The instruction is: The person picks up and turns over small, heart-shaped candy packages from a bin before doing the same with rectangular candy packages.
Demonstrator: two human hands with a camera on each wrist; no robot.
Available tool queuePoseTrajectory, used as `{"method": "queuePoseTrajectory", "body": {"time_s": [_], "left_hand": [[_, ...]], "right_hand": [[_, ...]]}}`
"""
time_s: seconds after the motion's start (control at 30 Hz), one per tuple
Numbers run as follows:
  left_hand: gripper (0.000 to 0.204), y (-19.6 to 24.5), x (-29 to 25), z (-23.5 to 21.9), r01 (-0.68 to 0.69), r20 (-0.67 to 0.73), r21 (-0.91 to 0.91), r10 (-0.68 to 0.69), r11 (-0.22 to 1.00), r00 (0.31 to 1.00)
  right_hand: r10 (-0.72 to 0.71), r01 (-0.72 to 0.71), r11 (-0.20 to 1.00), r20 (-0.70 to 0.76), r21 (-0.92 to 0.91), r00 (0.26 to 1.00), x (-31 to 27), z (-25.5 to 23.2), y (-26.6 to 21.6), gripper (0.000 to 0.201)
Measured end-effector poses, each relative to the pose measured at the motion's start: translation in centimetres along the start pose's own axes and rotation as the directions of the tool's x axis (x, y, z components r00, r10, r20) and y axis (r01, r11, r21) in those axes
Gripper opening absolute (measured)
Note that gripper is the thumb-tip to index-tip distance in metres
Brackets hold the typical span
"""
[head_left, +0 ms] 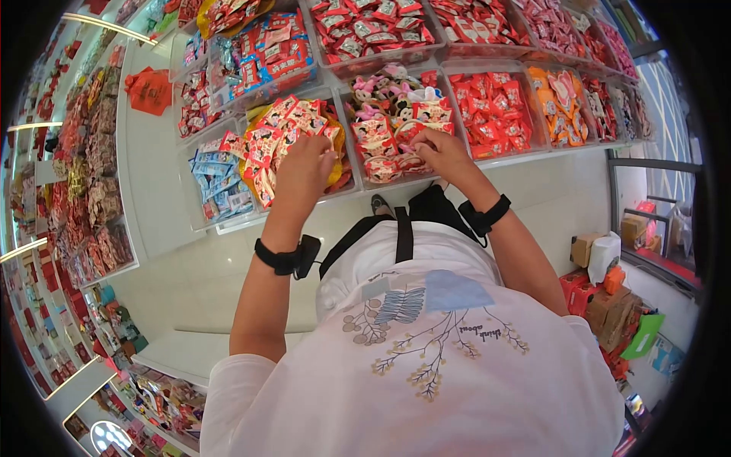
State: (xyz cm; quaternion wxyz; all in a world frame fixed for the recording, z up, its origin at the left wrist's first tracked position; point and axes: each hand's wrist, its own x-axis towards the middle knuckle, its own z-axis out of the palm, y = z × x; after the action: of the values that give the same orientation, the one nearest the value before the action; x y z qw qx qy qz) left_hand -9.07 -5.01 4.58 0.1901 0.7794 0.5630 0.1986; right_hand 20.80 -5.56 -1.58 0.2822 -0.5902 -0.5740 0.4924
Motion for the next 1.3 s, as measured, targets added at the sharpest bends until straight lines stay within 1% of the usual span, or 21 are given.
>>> {"method": "queuePoseTrajectory", "body": {"time_s": [0.07,0.17,0.27,0.3,0.4,0.43,0.53,0.63,0.73,0.83,0.87,0.97,1.1,1.2,1.23,1.3], "left_hand": [[0.022,-3.0,-1.7,-1.7,0.168,-0.132,-0.083,-0.177,0.982,0.975],[0.031,-8.1,-5.1,-2.5,0.323,-0.258,0.003,-0.311,0.946,0.915],[0.042,-11.0,-7.6,-1.7,0.506,-0.241,0.038,-0.484,0.862,0.841],[0.055,-10.9,-7.7,-1.7,0.587,-0.192,-0.04,-0.583,0.809,0.79],[0.065,-10.0,-7.9,-1.2,0.658,-0.171,-0.079,-0.66,0.749,0.731],[0.07,-10.2,-8.0,-0.8,0.642,-0.193,-0.064,-0.641,0.764,0.743],[0.067,-9.9,-7.9,-0.6,0.618,-0.195,0.067,-0.597,0.783,0.778],[0.063,-9.7,-7.7,-0.6,0.63,-0.18,0.094,-0.609,0.771,0.772],[0.051,-10.1,-7.8,-0.3,0.582,-0.224,0.084,-0.554,0.809,0.802],[0.044,-10.1,-8.1,-0.6,0.563,-0.18,0.115,-0.54,0.818,0.822],[0.042,-10.1,-8.2,-0.7,0.544,-0.191,0.134,-0.518,0.828,0.834],[0.034,-9.6,-8.4,-0.9,0.494,-0.209,0.201,-0.456,0.846,0.865],[0.03,-8.0,-9.0,-1.8,0.485,-0.237,0.281,-0.43,0.828,0.871],[0.027,-8.5,-9.8,-2.2,0.499,-0.257,0.3,-0.434,0.813,0.863],[0.024,-8.2,-9.9,-2.6,0.517,-0.252,0.291,-0.457,0.805,0.853],[0.022,-9.1,-10.7,-3.2,0.514,-0.262,0.223,-0.457,0.828,0.85]], "right_hand": [[-0.033,0.033,0.999,0.02,0.0,0.999,0.5,0.3,0.0,0.013],[-0.05,0.049,0.999,0.055,0.021,0.997,0.5,0.8,-1.2,0.013],[-0.072,0.073,0.997,0.084,-0.007,0.994,0.5,1.2,-2.1,0.013],[-0.074,0.076,0.997,0.096,-0.016,0.993,0.6,1.3,-2.1,0.013],[-0.069,0.074,0.997,0.126,-0.036,0.99,0.8,1.5,-1.9,0.013],[-0.062,0.067,0.997,0.132,-0.035,0.989,0.8,1.6,-1.9,0.014],[-0.068,0.072,0.997,0.13,-0.027,0.989,0.9,1.9,-1.8,0.014],[-0.091,0.095,0.995,0.121,-0.023,0.988,0.7,2.0,-1.8,0.015],[-0.088,0.091,0.996,0.128,-0.013,0.988,0.5,1.9,-1.7,0.015],[-0.064,0.067,0.998,0.141,-0.02,0.988,0.2,1.4,-2.3,0.015],[-0.054,0.058,0.998,0.145,-0.027,0.988,0.0,1.2,-2.6,0.014],[-0.099,0.103,0.994,0.12,-0.028,0.988,0.0,1.2,-2.1,0.014],[-0.084,0.085,0.996,0.107,-0.003,0.991,-0.2,1.1,-2.5,0.014],[-0.132,0.135,0.991,0.099,-0.026,0.986,0.3,1.4,-1.4,0.015],[-0.186,0.189,0.982,0.087,-0.026,0.979,0.4,1.6,-1.2,0.014],[-0.145,0.146,0.989,0.113,0.001,0.983,0.5,1.5,-1.2,0.014]]}}
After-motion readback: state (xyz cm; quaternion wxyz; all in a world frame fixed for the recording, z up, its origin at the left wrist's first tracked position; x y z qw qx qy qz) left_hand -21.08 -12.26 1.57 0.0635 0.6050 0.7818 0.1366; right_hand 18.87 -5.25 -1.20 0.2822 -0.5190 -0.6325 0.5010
